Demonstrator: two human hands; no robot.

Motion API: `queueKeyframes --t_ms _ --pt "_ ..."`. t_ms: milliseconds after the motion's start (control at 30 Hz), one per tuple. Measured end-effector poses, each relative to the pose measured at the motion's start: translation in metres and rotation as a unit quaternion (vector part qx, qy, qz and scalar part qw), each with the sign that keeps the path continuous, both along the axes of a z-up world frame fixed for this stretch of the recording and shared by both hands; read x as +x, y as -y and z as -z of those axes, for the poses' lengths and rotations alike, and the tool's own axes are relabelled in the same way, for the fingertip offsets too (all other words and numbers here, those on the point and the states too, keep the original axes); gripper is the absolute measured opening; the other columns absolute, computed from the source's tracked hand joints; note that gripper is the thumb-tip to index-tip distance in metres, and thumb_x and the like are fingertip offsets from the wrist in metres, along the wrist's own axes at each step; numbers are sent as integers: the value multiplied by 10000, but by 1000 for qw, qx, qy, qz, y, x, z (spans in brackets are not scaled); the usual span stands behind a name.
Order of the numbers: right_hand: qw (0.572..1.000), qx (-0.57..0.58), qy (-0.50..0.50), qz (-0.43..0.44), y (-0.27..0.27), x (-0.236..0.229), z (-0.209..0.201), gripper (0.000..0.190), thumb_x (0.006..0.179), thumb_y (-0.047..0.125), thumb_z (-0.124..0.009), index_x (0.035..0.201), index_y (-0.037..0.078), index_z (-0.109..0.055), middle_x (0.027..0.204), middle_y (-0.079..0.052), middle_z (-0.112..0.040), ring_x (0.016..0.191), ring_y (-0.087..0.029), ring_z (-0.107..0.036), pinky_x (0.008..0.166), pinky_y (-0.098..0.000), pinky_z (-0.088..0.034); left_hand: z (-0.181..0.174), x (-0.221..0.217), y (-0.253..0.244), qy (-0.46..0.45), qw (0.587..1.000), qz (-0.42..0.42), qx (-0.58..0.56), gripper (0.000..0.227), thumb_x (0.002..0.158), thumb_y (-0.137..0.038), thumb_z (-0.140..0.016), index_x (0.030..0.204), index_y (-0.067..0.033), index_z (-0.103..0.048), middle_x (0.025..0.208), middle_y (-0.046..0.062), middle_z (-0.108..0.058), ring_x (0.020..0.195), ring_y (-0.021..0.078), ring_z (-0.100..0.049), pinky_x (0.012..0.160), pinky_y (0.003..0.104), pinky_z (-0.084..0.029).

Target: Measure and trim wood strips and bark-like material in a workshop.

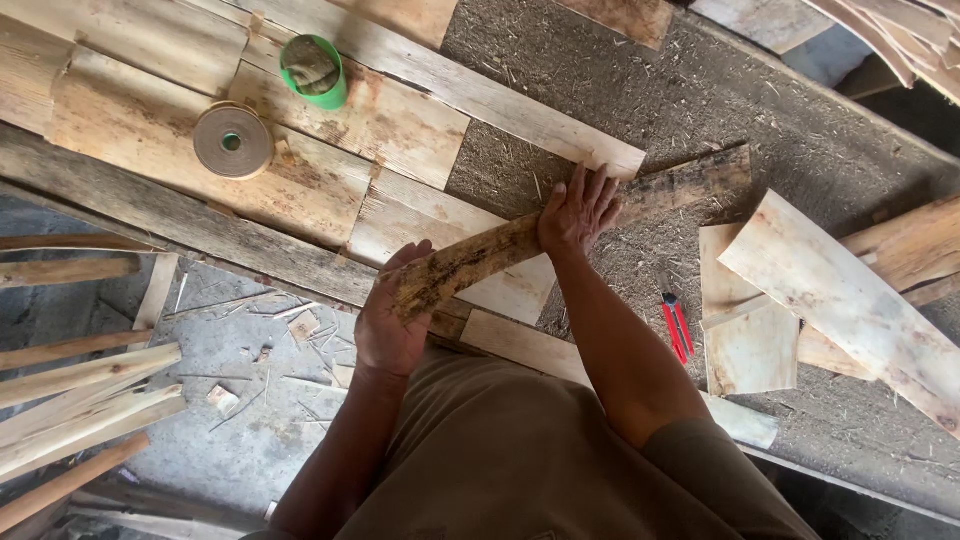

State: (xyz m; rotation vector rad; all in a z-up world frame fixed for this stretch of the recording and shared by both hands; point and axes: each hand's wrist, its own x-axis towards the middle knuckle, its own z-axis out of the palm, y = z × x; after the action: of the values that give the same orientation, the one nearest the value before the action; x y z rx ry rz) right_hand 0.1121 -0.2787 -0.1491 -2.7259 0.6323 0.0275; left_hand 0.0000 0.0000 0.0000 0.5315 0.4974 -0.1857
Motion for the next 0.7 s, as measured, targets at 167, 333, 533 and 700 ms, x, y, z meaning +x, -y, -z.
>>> queueKeyframes --t_ms 167,333,533,700 --pt "999 -12 -35 -3 1 5 6 621 1075 441 -306 1640 185 -321 1738 -166 -106 1598 -402 5 1261 -592 49 -21 4 14 31 999 -1 28 472 1074 -186 -394 1462 73 -460 1494 240 -525 1398 339 -506 1195 471 -417" --pt "999 -15 -52 -2 -1 5 3 629 1069 422 -312 1657 200 -276 1738 -161 -84 1592 -398 23 1256 -586 58 -42 11 22 -17 995 26 96 479 1066 -191 -320 1450 55 -466 1490 224 -524 1407 319 -500 1185 445 -419" --pt "999 -15 -45 -2 -3 3 4 639 1060 402 -325 1667 217 -253 1746 -152 -86 1597 -400 26 1255 -595 55 -28 3 22 13 993 24 118 498 1047 -136 -272 1459 84 -446 1493 231 -517 1426 322 -487 1189 431 -441" --pt "1000 -12 -13 -4 -1 4 11 629 1075 435 -344 1667 230 -283 1744 -162 -94 1598 -425 -1 1249 -628 41 -20 2 12 136 943 94 290 489 1102 -148 -238 1462 122 -430 1524 288 -477 1437 350 -494 1188 449 -479"
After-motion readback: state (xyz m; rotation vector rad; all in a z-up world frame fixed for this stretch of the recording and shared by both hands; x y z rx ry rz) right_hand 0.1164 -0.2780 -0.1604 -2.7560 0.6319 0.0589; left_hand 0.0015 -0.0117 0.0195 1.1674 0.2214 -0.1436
